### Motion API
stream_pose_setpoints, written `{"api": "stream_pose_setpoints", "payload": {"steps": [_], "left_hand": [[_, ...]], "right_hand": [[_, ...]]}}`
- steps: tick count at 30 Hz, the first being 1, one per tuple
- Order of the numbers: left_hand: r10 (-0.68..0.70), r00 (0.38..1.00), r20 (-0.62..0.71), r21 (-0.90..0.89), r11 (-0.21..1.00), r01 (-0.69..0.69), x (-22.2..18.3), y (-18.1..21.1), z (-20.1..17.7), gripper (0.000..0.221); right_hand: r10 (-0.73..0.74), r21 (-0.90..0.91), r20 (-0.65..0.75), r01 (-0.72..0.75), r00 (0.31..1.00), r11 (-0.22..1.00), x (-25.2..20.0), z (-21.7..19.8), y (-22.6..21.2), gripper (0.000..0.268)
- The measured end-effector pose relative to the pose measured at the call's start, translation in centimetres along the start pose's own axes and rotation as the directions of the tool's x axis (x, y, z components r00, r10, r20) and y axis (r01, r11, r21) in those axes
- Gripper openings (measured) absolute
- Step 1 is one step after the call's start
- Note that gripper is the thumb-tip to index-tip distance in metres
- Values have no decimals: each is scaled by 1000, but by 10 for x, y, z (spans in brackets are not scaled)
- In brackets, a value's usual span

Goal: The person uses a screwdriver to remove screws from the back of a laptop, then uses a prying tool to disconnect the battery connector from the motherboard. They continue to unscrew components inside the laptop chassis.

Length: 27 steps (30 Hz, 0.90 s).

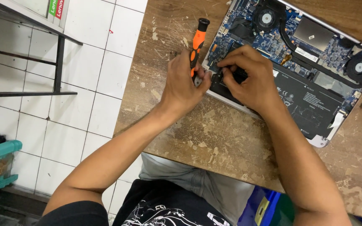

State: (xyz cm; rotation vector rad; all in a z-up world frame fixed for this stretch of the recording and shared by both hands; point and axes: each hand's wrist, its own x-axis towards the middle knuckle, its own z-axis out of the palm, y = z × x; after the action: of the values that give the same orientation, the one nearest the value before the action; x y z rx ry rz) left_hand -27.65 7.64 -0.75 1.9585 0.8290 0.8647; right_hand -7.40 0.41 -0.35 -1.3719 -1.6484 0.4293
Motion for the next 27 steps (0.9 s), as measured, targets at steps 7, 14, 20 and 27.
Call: {"api": "stream_pose_setpoints", "payload": {"steps": [7, 14, 20, 27], "left_hand": [[-48, 998, -34, 4, 999, 48, -5, -1, 0, 29], [30, 997, -64, 95, 995, -24, -7, -9, 3, 29], [77, 994, -73, 86, 994, -70, -7, -16, 7, 31], [13, 994, -107, 55, 998, -7, -9, -8, 9, 32]], "right_hand": [[-110, -138, 44, 115, 993, 984, -1, 0, -2, 28], [-176, -119, 73, 184, 982, 976, -2, -1, -3, 18], [-108, -166, 88, 122, 990, 979, -1, 1, 0, 14], [-69, -176, 99, 86, 993, 981, -2, 1, -1, 9]]}}
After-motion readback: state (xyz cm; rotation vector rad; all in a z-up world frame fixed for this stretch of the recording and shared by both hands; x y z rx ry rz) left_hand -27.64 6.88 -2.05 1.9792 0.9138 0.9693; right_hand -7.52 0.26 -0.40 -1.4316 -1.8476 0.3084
